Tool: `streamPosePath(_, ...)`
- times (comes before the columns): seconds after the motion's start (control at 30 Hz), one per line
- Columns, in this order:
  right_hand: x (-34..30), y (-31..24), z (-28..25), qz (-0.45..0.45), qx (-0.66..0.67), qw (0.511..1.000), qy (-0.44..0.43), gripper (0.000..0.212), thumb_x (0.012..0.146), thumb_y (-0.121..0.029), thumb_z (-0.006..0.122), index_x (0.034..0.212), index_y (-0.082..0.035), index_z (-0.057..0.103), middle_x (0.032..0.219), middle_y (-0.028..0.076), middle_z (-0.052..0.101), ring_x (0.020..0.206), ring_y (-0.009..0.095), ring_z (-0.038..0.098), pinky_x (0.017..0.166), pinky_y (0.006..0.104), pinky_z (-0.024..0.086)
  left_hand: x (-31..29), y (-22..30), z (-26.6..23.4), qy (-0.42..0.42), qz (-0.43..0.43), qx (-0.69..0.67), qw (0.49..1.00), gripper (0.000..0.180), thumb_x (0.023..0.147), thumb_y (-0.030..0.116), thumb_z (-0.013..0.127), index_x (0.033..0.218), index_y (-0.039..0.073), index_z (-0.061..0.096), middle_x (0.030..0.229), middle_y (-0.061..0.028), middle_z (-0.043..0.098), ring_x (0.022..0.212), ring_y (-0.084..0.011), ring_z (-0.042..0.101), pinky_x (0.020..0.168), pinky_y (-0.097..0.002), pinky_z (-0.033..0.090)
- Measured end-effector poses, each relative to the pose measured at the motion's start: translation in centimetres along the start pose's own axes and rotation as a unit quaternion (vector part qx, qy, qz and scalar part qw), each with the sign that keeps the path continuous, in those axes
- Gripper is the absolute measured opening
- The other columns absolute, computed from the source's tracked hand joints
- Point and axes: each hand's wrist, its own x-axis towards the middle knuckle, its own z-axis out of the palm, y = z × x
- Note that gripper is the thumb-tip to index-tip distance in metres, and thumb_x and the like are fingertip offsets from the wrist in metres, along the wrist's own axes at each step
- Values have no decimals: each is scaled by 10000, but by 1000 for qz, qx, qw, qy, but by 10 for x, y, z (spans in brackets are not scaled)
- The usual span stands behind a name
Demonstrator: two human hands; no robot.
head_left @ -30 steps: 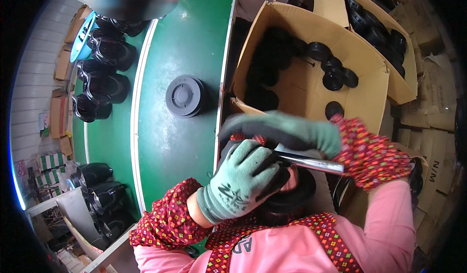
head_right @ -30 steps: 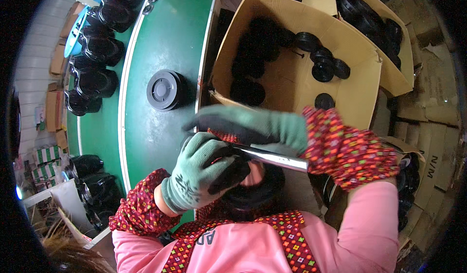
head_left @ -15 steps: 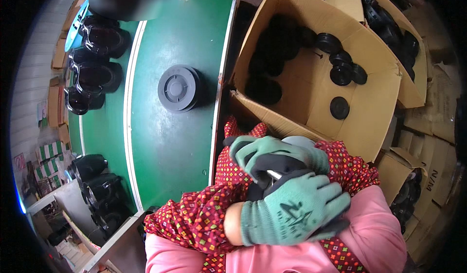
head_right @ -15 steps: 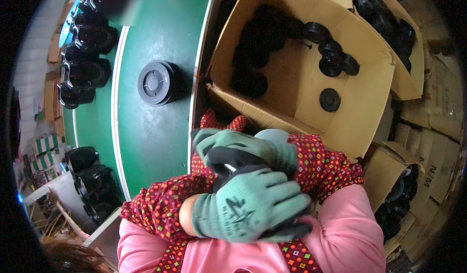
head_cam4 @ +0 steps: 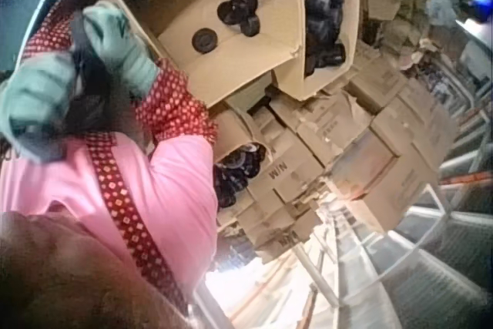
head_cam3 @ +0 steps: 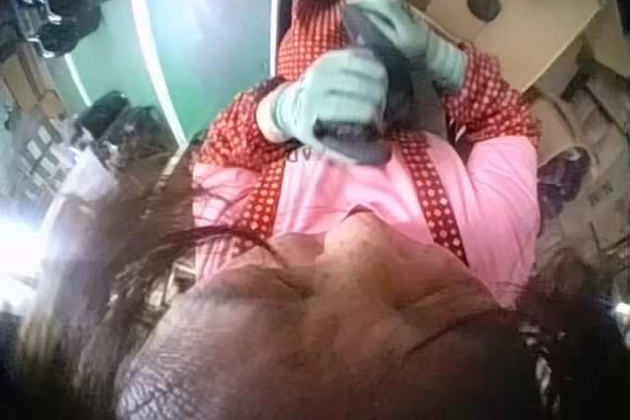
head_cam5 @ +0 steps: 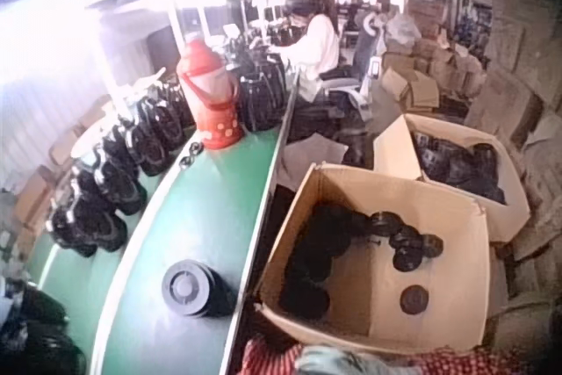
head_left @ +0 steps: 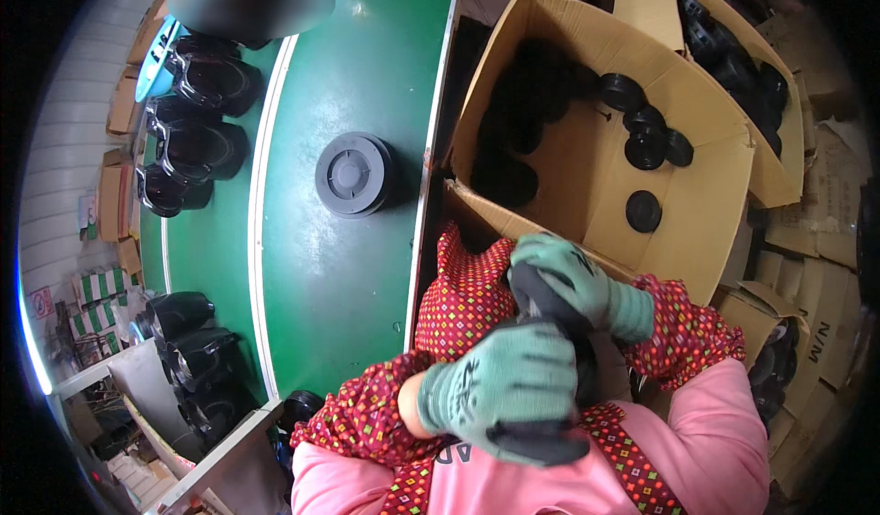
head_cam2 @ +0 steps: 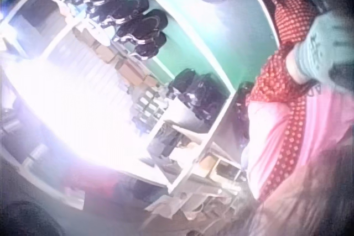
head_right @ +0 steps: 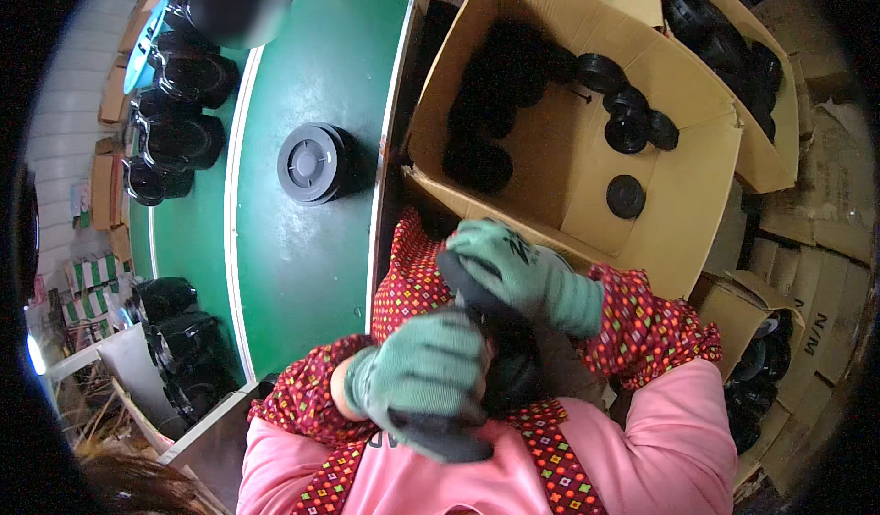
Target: The person repeatedly picks up black kettles, inserts a metal rod into the opening, and places the finished units on a green table. They also handle black lids and place them on the table or into a cardboard box.
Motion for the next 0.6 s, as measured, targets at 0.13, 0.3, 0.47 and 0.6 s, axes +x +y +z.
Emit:
streamPosePath(0.13, 18, -30, -30, 10, 41, 998, -44, 430, 1029, -224, 583, 1405, -21, 629, 1513, 191, 546, 1380, 391, 494, 1219, 472, 304, -8, 17, -17, -50, -46, 178, 982, 605, 668, 157, 791, 1233, -20, 664, 1084, -172, 634, 949, -393, 637, 870, -491, 529)
streamPosePath(0.3, -25, -69, -51, -8, 20, 993, -119, 825, 908, -459, 725, 1565, -39, 457, 1623, 181, 436, 1564, 386, 289, 1290, 499, 158, -71, 22, -65, 48, -220, 540, 811, 600, 786, 58, 700, 1370, -15, 586, 1076, -167, 637, 1000, -391, 627, 914, -479, 505)
streamPosePath(0.47, -40, -106, -34, 46, -47, 978, -197, 907, 700, -426, 930, 1467, -77, 595, 1505, 179, 556, 1423, 368, 456, 1205, 499, 323, -183, 6, -100, 98, -332, 624, 701, 552, 849, -2, 653, 1391, 96, 612, 1070, -157, 666, 990, -365, 636, 885, -464, 515)
streamPosePath(0.6, -35, -110, -24, 75, 38, 992, -94, 675, 785, -262, 889, 1369, -6, 669, 1391, 173, 657, 1319, 314, 574, 1134, 445, 432, -217, 3, -104, 124, -376, 625, 673, 542, 880, 139, 712, 1407, 91, 595, 1148, -177, 654, 1043, -381, 627, 906, -478, 511)
